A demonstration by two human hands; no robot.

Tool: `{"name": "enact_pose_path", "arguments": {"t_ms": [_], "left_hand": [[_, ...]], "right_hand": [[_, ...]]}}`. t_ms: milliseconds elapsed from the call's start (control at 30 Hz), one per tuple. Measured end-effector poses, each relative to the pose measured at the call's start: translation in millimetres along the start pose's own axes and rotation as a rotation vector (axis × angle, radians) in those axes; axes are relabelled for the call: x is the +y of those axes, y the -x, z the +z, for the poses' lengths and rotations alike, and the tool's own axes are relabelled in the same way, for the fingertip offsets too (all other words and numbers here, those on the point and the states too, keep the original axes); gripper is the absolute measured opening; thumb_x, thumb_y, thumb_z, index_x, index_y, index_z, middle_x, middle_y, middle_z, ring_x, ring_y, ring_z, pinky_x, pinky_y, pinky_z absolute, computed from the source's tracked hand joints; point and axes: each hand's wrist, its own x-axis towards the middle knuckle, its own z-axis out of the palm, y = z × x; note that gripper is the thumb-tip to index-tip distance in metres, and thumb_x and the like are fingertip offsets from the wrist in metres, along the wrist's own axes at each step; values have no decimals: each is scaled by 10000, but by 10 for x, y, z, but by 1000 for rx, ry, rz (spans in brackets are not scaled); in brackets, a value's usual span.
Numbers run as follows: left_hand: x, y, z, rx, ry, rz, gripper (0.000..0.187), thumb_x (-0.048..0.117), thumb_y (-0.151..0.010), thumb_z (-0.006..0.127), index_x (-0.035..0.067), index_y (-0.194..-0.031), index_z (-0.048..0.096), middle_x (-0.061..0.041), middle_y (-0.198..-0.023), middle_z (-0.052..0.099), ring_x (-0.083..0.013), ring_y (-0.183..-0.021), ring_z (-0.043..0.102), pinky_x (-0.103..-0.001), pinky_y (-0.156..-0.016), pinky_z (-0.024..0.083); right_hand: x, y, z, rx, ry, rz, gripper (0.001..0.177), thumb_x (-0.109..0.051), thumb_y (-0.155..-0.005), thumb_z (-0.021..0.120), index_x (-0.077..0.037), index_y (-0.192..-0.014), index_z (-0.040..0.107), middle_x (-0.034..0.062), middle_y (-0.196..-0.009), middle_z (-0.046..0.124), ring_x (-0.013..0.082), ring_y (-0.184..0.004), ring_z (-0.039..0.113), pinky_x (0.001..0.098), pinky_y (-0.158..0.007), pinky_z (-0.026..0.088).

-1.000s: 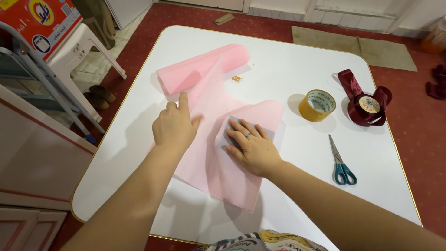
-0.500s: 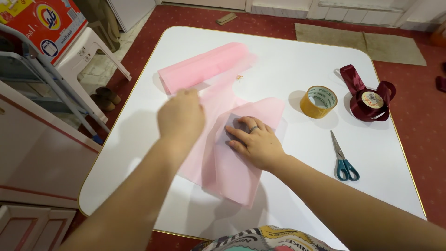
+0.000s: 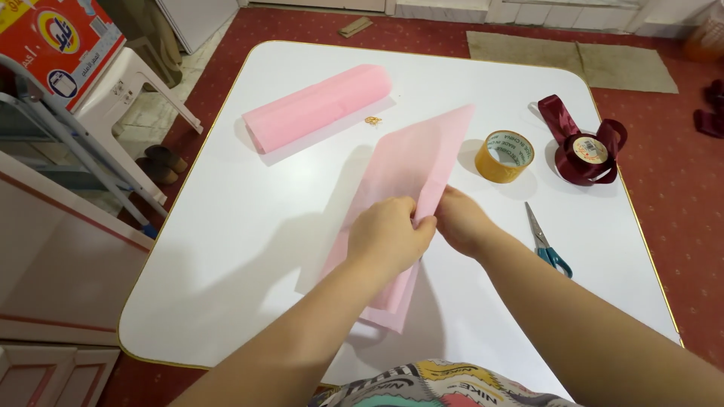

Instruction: The person places a small black pouch into a black box, closes the box, and wraps it in pink tissue paper. They fold the paper around the box, cut a piece of yellow tape with scissors, and apply the tape to secure the wrapping.

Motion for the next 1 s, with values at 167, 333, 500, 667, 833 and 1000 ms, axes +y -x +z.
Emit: {"name": "enact_pose_path", "arguments": {"t_ms": [167,333,500,667,833,1000], "left_hand": [[-60,-84,150,-134,-72,-38,327,415,-861,646,102,-932,710,-124,-949,760,-293,-883,708,-432,-776,554],[-166,-166,408,-93,-83,86,432,506,-857,692,82,-925,734,-127,-1000,705,-306,-908,686,-444,-794,541],[-400,-340,445,160,-166,184,316,366,-941,551,144,-1040,754,-63,-1137,701,-269,-1150,627,-457,-1001,488],[-634,-497,449,167,-369,262,602,465,-987,454,165,-1509,473,-122,-1638,280,-348,-1525,158,-648,-1180,91],[-648,-499,475,-29,-488,192,719,616,-986,335,241,-1595,264,-104,-1687,110,-320,-1553,11,-622,-1200,-33],[-539,-431,396,-77,-521,155,831,722,-921,365,256,-1598,240,-96,-1688,95,-310,-1558,2,-631,-1193,-45]], "right_hand": [[-16,227,-47,96,-536,99,710,-595,-939,419,-17,-1313,591,111,-1221,691,253,-1106,661,400,-945,525],[49,292,-68,167,-402,74,426,-293,-952,644,-35,-1283,572,105,-1211,679,214,-1075,679,384,-912,573],[49,224,-94,270,-314,147,436,-180,-879,706,-10,-1262,588,141,-1215,697,234,-1082,698,391,-941,587],[138,245,-154,368,-338,147,449,-156,-874,716,-27,-1280,575,117,-1232,689,210,-1103,682,366,-970,567],[278,316,-309,467,-357,195,459,-174,-878,720,-24,-1283,565,113,-1238,685,201,-1109,683,347,-970,565],[404,339,-427,582,-328,282,436,-215,-909,720,-23,-1273,575,115,-1224,674,199,-1084,667,343,-958,558]]}}
